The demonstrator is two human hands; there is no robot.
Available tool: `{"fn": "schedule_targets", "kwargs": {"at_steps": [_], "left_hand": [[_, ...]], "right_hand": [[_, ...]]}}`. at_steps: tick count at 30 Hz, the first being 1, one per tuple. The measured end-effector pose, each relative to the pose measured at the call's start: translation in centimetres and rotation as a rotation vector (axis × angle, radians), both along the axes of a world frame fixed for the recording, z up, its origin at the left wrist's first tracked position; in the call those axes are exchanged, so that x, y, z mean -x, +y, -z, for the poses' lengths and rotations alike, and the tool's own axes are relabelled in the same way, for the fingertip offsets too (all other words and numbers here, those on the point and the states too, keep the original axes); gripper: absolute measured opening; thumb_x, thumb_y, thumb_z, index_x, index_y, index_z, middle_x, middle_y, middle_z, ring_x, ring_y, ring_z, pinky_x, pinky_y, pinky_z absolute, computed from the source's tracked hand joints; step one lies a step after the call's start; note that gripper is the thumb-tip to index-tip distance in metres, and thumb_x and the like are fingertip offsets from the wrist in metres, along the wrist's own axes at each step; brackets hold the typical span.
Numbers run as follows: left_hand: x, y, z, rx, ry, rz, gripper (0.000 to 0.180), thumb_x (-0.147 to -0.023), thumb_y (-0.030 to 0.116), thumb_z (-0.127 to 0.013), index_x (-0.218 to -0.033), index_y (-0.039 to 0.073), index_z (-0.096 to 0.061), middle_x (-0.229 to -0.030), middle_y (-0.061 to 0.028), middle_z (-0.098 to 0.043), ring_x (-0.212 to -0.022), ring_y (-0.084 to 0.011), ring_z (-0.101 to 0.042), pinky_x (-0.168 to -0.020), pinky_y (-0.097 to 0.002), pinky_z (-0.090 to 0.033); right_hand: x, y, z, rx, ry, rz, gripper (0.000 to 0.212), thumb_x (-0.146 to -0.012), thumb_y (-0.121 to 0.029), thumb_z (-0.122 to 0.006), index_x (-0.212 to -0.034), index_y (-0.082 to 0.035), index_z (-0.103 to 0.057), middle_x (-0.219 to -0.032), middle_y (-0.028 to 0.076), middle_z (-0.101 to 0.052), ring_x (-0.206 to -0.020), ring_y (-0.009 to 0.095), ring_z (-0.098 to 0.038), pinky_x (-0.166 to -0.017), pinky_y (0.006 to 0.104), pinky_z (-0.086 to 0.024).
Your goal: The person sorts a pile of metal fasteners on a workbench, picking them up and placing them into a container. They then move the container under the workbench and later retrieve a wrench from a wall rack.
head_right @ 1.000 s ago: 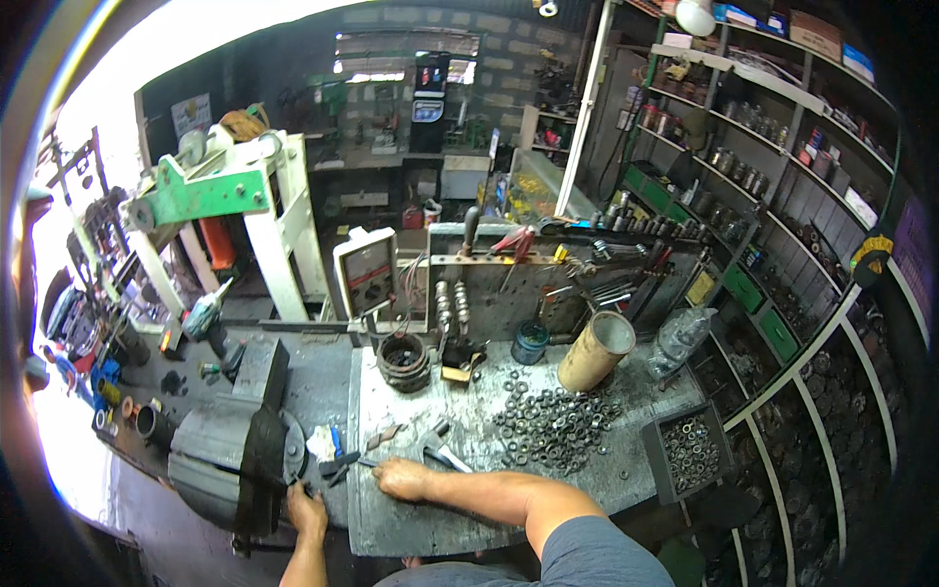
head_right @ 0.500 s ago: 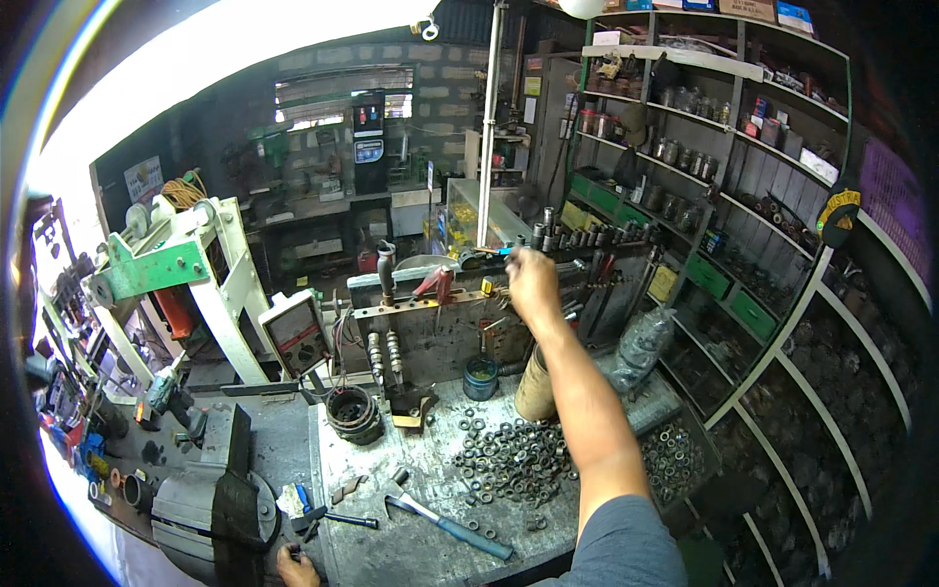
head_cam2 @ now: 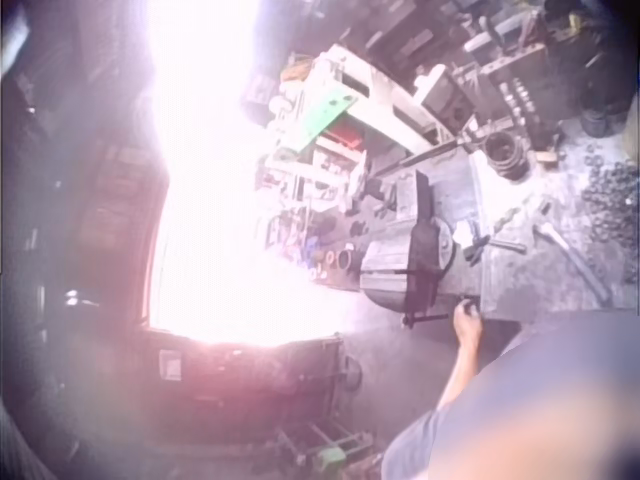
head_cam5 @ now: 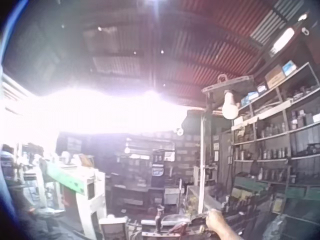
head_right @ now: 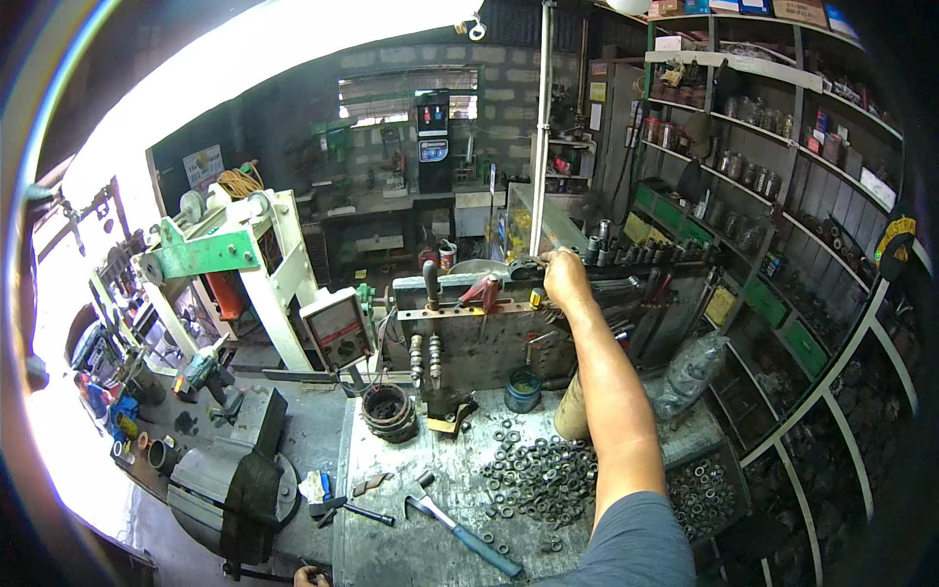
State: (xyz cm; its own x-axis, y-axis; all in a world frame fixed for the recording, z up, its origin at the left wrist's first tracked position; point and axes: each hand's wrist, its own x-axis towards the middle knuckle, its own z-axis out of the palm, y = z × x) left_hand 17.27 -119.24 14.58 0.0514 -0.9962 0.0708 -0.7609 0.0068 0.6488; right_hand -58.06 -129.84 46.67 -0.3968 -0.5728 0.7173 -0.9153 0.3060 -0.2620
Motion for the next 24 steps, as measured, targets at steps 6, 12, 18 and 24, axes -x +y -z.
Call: {"fn": "schedule_targets", "kwargs": {"at_steps": [6,12,18,24], "left_hand": [[-0.7,1.0,1.3,0.057,-0.012,-0.003,0.023,-0.095,0.009,-0.073,-0.116,0.000,-0.075,-0.114,-0.0224,-0.076,-0.107,-0.0392,-0.073,-0.096,-0.0446,-0.058],[-1.4,1.1,1.9,-0.026,-0.004,-0.062,0.022,-0.093,0.018,-0.072,-0.113,0.010,-0.077,-0.116,-0.0150,-0.074,-0.112,-0.0352,-0.071,-0.099,-0.0456,-0.056],[-1.9,2.3,1.8,-0.157,0.074,-0.112,0.023,-0.097,0.019,-0.069,-0.117,0.011,-0.076,-0.118,-0.0126,-0.072,-0.112,-0.0342,-0.071,-0.099,-0.0450,-0.056],[-2.6,3.7,1.8,-0.093,0.052,-0.114,0.023,-0.095,0.015,-0.071,-0.116,0.008,-0.076,-0.113,-0.0137,-0.073,-0.103,-0.0327,-0.073,-0.094,-0.0441,-0.057]], "right_hand": [[-1.6,1.9,-2.0,-0.057,0.076,-0.077,0.036,-0.084,-0.011,-0.077,-0.119,0.000,-0.077,-0.114,0.028,-0.071,-0.111,0.047,-0.068,-0.100,0.0482,-0.055],[-1.4,-0.2,-0.9,-0.015,0.092,-0.149,0.025,-0.087,-0.001,-0.068,-0.110,0.005,-0.076,-0.105,0.026,-0.071,-0.103,0.046,-0.068,-0.091,0.0521,-0.053],[5.0,-1.3,4.2,0.228,0.118,0.043,0.024,-0.103,-0.009,-0.064,-0.120,0.006,-0.073,-0.108,0.022,-0.072,-0.103,0.041,-0.070,-0.091,0.0464,-0.054],[7.7,-1.9,6.2,0.149,0.055,0.057,0.030,-0.106,-0.014,-0.064,-0.127,0.005,-0.073,-0.116,0.024,-0.074,-0.109,0.042,-0.070,-0.097,0.0469,-0.054]]}}
